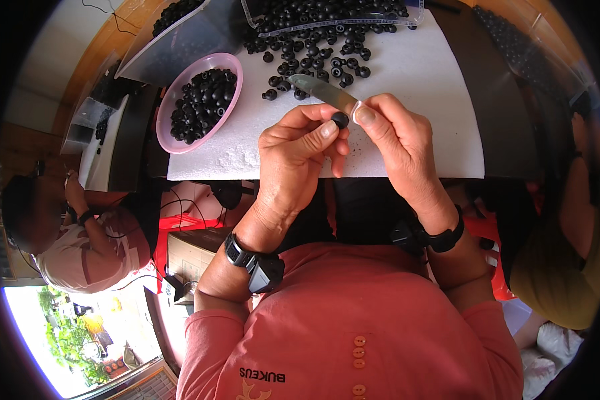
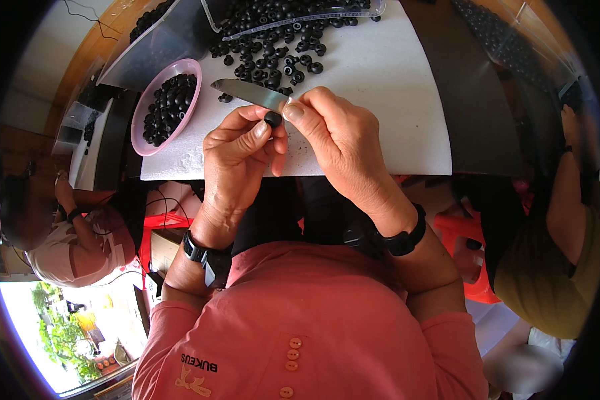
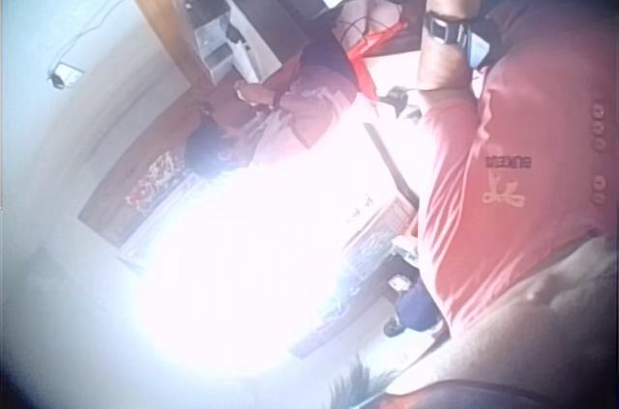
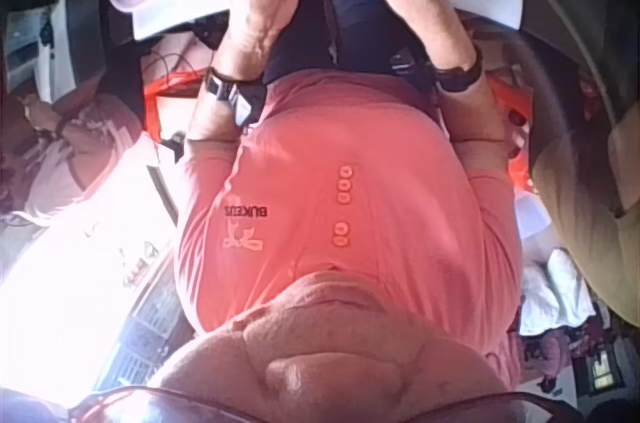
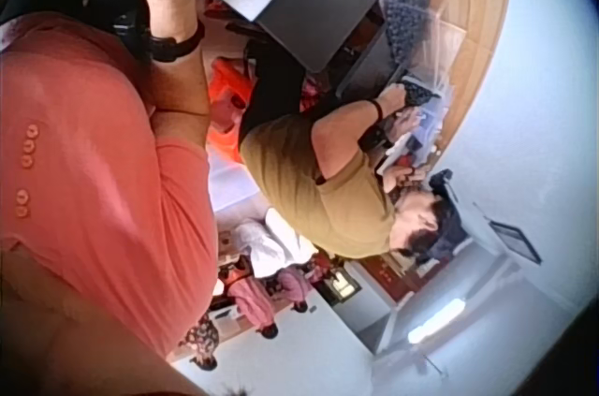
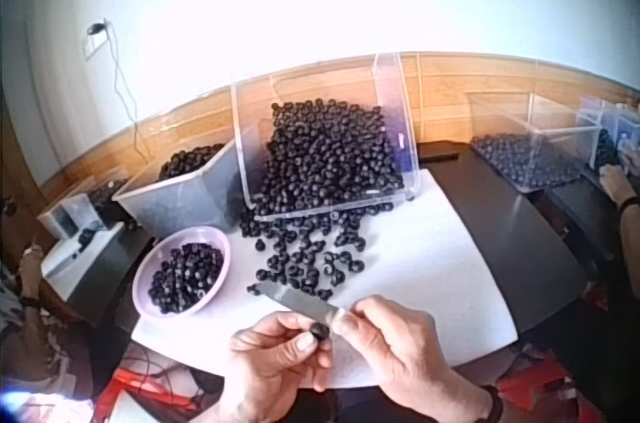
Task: Trimming excess material from small black rubber components using a small knife.
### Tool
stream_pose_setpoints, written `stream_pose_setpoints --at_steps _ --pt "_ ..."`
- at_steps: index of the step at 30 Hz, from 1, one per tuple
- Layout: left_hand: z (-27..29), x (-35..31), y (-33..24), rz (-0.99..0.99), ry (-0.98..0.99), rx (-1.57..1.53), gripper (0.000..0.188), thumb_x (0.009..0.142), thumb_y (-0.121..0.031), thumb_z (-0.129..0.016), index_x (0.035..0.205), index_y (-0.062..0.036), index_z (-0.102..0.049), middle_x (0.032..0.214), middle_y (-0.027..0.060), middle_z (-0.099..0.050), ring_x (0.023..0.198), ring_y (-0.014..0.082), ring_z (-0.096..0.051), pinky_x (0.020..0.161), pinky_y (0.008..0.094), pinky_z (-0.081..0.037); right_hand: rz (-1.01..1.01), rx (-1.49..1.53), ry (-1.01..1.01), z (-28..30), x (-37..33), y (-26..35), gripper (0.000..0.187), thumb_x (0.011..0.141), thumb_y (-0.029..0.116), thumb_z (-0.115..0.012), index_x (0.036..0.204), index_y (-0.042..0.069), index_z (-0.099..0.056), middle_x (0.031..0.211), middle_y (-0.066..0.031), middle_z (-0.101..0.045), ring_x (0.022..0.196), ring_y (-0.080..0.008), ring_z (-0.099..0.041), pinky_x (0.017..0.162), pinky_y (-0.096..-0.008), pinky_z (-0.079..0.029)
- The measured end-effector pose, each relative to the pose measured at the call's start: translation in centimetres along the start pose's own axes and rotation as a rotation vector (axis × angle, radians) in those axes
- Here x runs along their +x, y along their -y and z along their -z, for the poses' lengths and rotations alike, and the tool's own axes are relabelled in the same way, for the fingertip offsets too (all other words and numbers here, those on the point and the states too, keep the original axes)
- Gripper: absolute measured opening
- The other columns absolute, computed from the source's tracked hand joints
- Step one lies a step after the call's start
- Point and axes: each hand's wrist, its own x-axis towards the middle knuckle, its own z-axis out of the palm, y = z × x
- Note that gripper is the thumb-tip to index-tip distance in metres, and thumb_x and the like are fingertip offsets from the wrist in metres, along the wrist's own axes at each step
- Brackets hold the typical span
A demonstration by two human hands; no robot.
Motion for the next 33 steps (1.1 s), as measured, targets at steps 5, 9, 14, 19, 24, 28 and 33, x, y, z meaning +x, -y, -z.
stream_pose_setpoints --at_steps 5,9,14,19,24,28,33 --pt "0.13 0.04 0.1 -0.011 0.004 -0.007 0.014 0.095 0.0 -0.059 0.108 0.0044 -0.063 0.09 0.0172 -0.068 0.07 0.0219 -0.067 0.05 0.0298 -0.052 -0.016 -0.018 0.01 -0.04 0.0 0.09 0.02 0.097 0.018 -0.062 0.09 0.0 -0.064 0.073 -0.0113 -0.066 0.061 -0.0198 -0.062 0.056 -0.0308 -0.047" --pt "0.24 0.03 0.14 -0.024 0.012 -0.014 0.014 0.095 0.001 -0.059 0.108 0.0037 -0.063 0.09 0.0172 -0.068 0.07 0.022 -0.067 0.05 0.03 -0.053 -0.008 -0.022 0.007 -0.18 0.03 0.02 0.019 0.097 0.018 -0.062 0.09 0.0 -0.064 0.073 -0.0115 -0.066 0.061 -0.0204 -0.062 0.056 -0.0313 -0.047" --pt "0.31 -0.06 0.18 -0.028 0.017 -0.012 0.014 0.095 0.001 -0.059 0.109 0.0035 -0.063 0.09 0.0171 -0.068 0.071 0.0217 -0.067 0.05 0.0301 -0.053 -0.007 -0.031 0.008 -0.19 0.02 0.05 0.019 0.097 0.018 -0.063 0.09 0.0 -0.065 0.073 -0.0116 -0.065 0.061 -0.0209 -0.062 0.056 -0.0316 -0.047" --pt "0.15 -0.17 0.41 -0.051 0.021 0.001 0.014 0.096 0.002 -0.057 0.109 0.0041 -0.062 0.091 0.0165 -0.067 0.071 0.0208 -0.066 0.051 0.0298 -0.053 -0.012 -0.054 0.015 -0.09 -0.09 0.07 0.021 0.097 0.02 -0.062 0.09 0.001 -0.065 0.073 -0.012 -0.065 0.061 -0.0226 -0.062 0.056 -0.0327 -0.047" --pt "0.02 -0.21 0.41 -0.06 0.027 0.024 0.014 0.097 0.001 -0.055 0.11 0.0043 -0.061 0.089 0.0148 -0.067 0.068 0.0197 -0.064 0.051 0.0292 -0.053 -0.011 -0.067 0.017 -0.03 -0.06 0.08 0.021 0.097 0.021 -0.062 0.09 0.001 -0.065 0.072 -0.0118 -0.064 0.06 -0.0234 -0.062 0.056 -0.0335 -0.047" --pt "0.03 -0.22 0.35 -0.067 0.026 0.049 0.013 0.098 0.001 -0.055 0.109 0.0038 -0.06 0.087 0.0142 -0.066 0.066 0.0195 -0.063 0.05 0.0291 -0.051 -0.029 -0.076 0.029 -0.08 0.01 0.32 0.02 0.097 0.02 -0.062 0.09 0.001 -0.065 0.071 -0.0118 -0.064 0.06 -0.0232 -0.061 0.055 -0.0335 -0.047" --pt "0.05 -0.12 -0.06 0.002 0.019 0.029 0.01 0.098 -0.001 -0.054 0.105 0.0028 -0.06 0.085 0.0131 -0.065 0.063 0.0185 -0.062 0.047 0.0282 -0.046 0.046 -0.029 0.011 -0.33 -0.01 -0.22 0.02 0.097 0.019 -0.062 0.089 0.002 -0.065 0.07 -0.0115 -0.063 0.059 -0.0227 -0.061 0.055 -0.0333 -0.046"
